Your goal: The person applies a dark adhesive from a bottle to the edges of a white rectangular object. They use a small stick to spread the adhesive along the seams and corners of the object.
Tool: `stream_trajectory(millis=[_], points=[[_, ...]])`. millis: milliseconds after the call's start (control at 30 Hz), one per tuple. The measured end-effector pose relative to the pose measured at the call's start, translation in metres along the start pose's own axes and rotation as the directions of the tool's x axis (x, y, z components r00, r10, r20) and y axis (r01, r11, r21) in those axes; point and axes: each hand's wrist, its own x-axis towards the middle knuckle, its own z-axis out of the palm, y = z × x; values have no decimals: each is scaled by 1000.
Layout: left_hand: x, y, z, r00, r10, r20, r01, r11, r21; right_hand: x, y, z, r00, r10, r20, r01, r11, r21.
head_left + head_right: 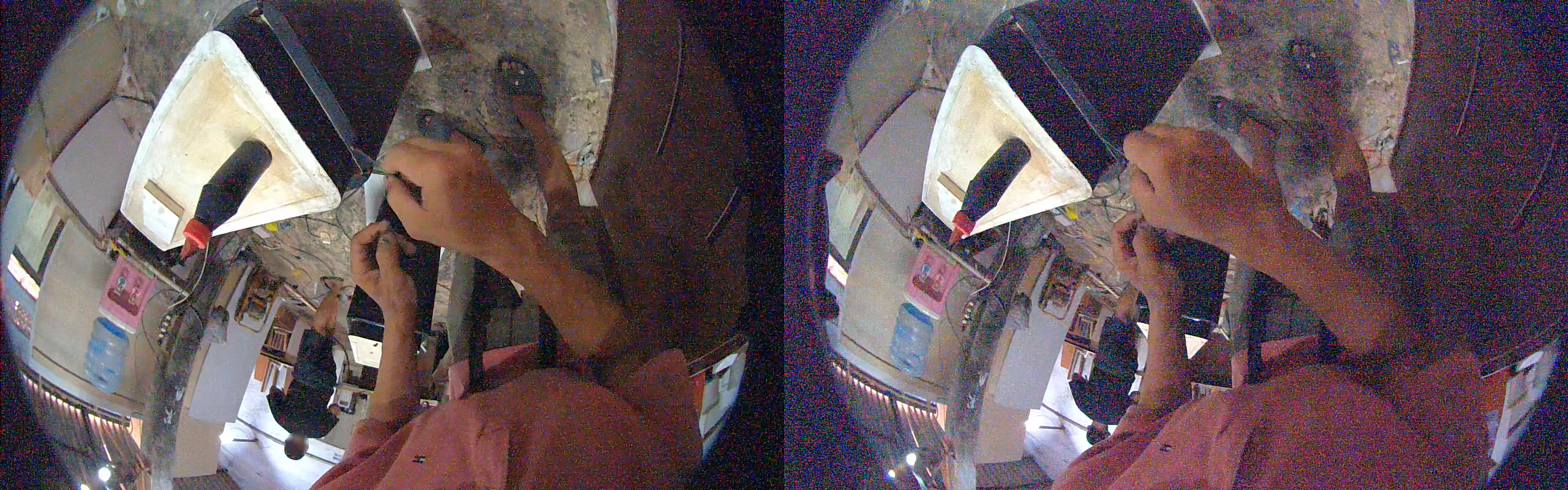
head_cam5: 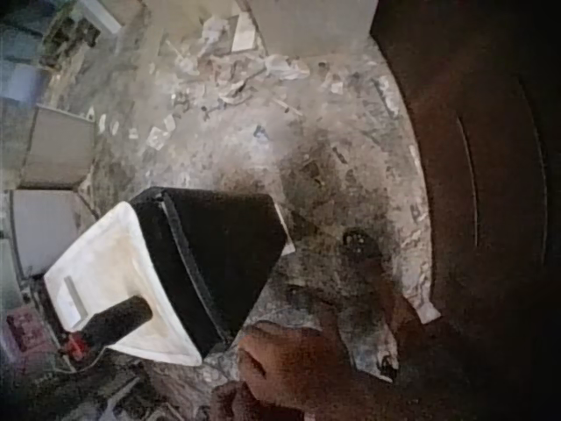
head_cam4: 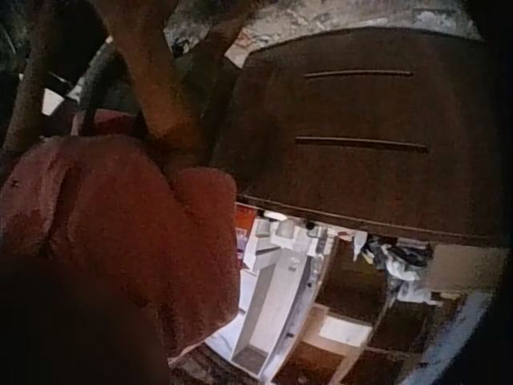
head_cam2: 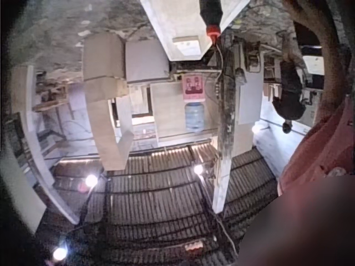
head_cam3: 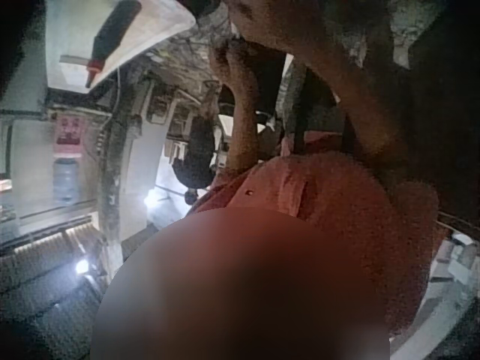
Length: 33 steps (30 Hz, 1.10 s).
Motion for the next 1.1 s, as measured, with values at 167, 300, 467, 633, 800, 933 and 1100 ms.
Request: stream_trajectory(millis=[167, 300, 467, 633, 800, 933, 1100], points=[[4, 0, 13, 997, 54, -57, -57, 998, -41, 3, 2, -3, 996, -11, 83, 7, 999, 42], [9, 3, 17, 995, 12, -99, -19, 997, -75, 7, 4, -3, 998, -16, 57, 11, 997, 79], [20, 11, 29, 979, 4, -203, -25, 995, -98, 8, 10, -11, 987, -61, 148, 48, 995, 88], [27, 26, 51, 957, 42, -288, -48, 999, -13, 10, 26, -47, 990, 99, 102, -103, 994, 28], [36, 39, 72, 929, -44, -367, 9, 995, -96, 21, 30, -91, 967, 201, 155, -202, 979, -15], [35, 41, 76, 927, -66, -368, -12, 979, -206, 39, 22, -103, 989, 124, 79, -125, 992, 10], [14, 40, 64, 943, 14, -332, -21, 1000, -16, 79, 7, -83, 996, -72, -58, 78, 990, 116]])
